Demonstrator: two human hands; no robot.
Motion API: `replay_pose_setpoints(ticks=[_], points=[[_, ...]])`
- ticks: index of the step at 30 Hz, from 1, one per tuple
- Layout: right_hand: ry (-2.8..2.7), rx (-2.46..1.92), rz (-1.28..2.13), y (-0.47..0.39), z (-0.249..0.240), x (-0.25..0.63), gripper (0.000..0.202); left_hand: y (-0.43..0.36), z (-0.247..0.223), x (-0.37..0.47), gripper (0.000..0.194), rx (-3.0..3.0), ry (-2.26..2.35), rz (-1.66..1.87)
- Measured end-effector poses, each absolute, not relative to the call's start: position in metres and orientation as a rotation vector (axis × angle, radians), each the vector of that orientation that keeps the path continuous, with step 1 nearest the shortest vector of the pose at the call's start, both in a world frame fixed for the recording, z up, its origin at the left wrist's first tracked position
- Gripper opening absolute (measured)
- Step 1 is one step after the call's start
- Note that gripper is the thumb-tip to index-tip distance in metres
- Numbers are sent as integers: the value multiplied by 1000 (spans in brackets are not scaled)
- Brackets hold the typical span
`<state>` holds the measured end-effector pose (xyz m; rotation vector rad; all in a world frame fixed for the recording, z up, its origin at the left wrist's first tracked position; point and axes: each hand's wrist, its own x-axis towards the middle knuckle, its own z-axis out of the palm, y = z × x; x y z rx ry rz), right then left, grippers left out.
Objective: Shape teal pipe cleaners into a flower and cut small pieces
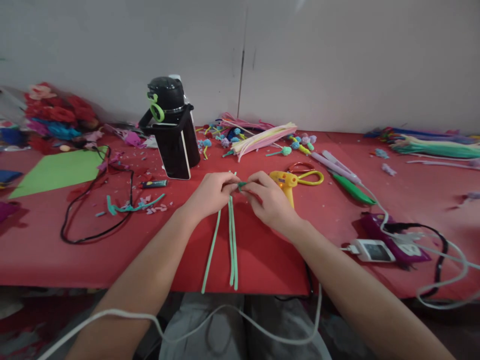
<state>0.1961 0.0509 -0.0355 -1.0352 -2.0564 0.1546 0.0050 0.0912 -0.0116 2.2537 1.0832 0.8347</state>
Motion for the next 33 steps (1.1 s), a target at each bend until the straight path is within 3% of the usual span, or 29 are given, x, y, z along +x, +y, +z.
replay_pose_setpoints(ticks=[8, 20, 24, 30, 33], points=[[-2014, -984, 246, 59, -43, 200, 15, 82, -3, 9, 23, 2394, 1227, 695], [-1831, -1046, 466, 56, -32, 197, 14, 85, -3, 5, 22, 2317, 1076, 679], [-1684, -1052, 743, 55, -27, 199, 24, 87, -8, 7, 22, 2236, 989, 765], [-1212, -987, 1457, 55, -20, 206, 35, 87, -7, 13, 5, 2073, 876, 964], [-1030, -927, 1629, 54, -16, 207, 33, 86, -6, 17, 14, 1947, 802, 1043]])
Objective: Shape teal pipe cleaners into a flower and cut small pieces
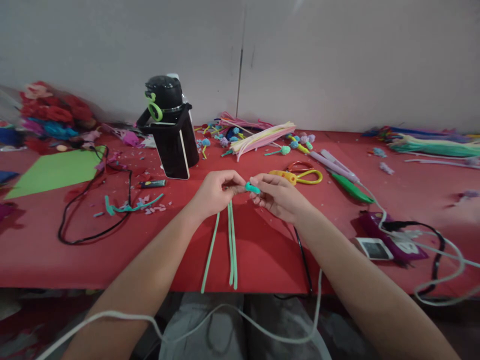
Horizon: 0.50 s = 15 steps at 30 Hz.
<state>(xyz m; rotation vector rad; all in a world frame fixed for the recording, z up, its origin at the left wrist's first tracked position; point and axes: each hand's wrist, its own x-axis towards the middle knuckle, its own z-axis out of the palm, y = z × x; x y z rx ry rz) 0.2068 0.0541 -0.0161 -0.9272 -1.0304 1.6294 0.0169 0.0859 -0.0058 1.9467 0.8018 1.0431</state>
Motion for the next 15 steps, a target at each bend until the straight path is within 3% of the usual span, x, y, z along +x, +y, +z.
replay_pose_setpoints(ticks=[7, 15], points=[[-892, -893, 1604, 54, -20, 194, 38, 87, -12, 24, 35, 1747, 824, 1153], [-1080, -996, 1228, 60, -35, 188, 31, 89, -20, 26, 29, 1794, 909, 1159]])
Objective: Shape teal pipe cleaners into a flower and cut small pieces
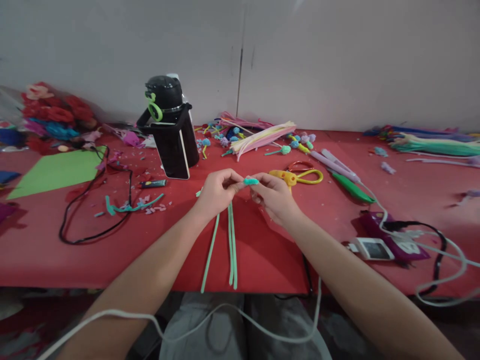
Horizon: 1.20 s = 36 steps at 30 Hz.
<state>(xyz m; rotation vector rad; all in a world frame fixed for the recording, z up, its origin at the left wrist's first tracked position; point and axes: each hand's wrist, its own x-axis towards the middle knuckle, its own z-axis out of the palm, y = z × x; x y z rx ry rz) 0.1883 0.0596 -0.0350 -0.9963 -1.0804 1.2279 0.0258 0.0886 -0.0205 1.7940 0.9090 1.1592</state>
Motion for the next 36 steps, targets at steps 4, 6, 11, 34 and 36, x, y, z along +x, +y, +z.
replay_pose_setpoints(ticks=[4, 6, 11, 34, 36], points=[[-1145, -1077, 1200, 60, -37, 189, 33, 87, -20, 25, 19, 1863, 1007, 1154], [-1155, -1092, 1219, 60, -37, 190, 34, 87, -20, 25, 18, 1884, 1060, 1141], [-1115, -1099, 1317, 60, -36, 190, 38, 86, -19, 23, 9, 1967, 1150, 1135], [-1614, -1137, 699, 57, -36, 191, 23, 85, -4, 11, 15, 2096, 941, 1040], [-1656, -1123, 675, 57, -34, 193, 22, 90, -1, 6, 20, 1879, 928, 1019]])
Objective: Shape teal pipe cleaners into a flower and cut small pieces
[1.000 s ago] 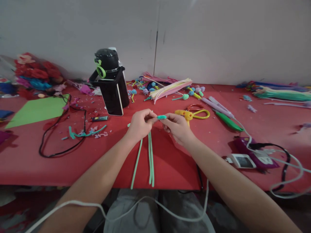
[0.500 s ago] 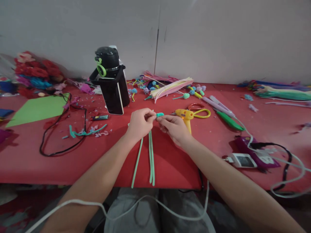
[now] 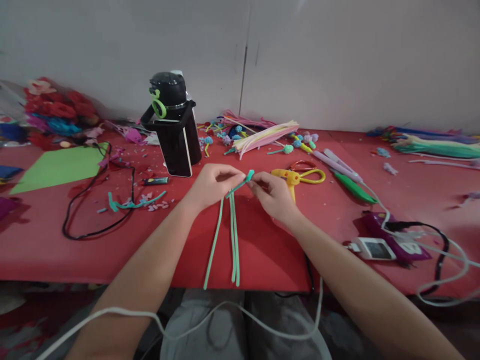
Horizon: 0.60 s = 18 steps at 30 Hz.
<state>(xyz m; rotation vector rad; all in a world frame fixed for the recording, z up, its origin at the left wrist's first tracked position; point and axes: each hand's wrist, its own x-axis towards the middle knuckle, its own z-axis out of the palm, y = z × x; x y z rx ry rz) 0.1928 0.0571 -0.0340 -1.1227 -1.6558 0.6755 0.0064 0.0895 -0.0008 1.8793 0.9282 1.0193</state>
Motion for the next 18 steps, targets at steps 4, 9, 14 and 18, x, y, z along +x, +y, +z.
replay_pose_setpoints(ticks=[4, 9, 14, 18], points=[[-1743, -1046, 755, 57, -34, 194, 18, 97, 0, 1, 28, 1537, 901, 1061], [-1794, -1039, 817, 58, -35, 193, 21, 98, -3, 0, 35, 1574, 895, 892], [-1760, -1097, 847, 59, -33, 195, 30, 97, -4, -1, 37, 1606, 885, 866], [-1696, -1119, 971, 59, -34, 195, 33, 99, -3, -3, 43, 1693, 853, 796]])
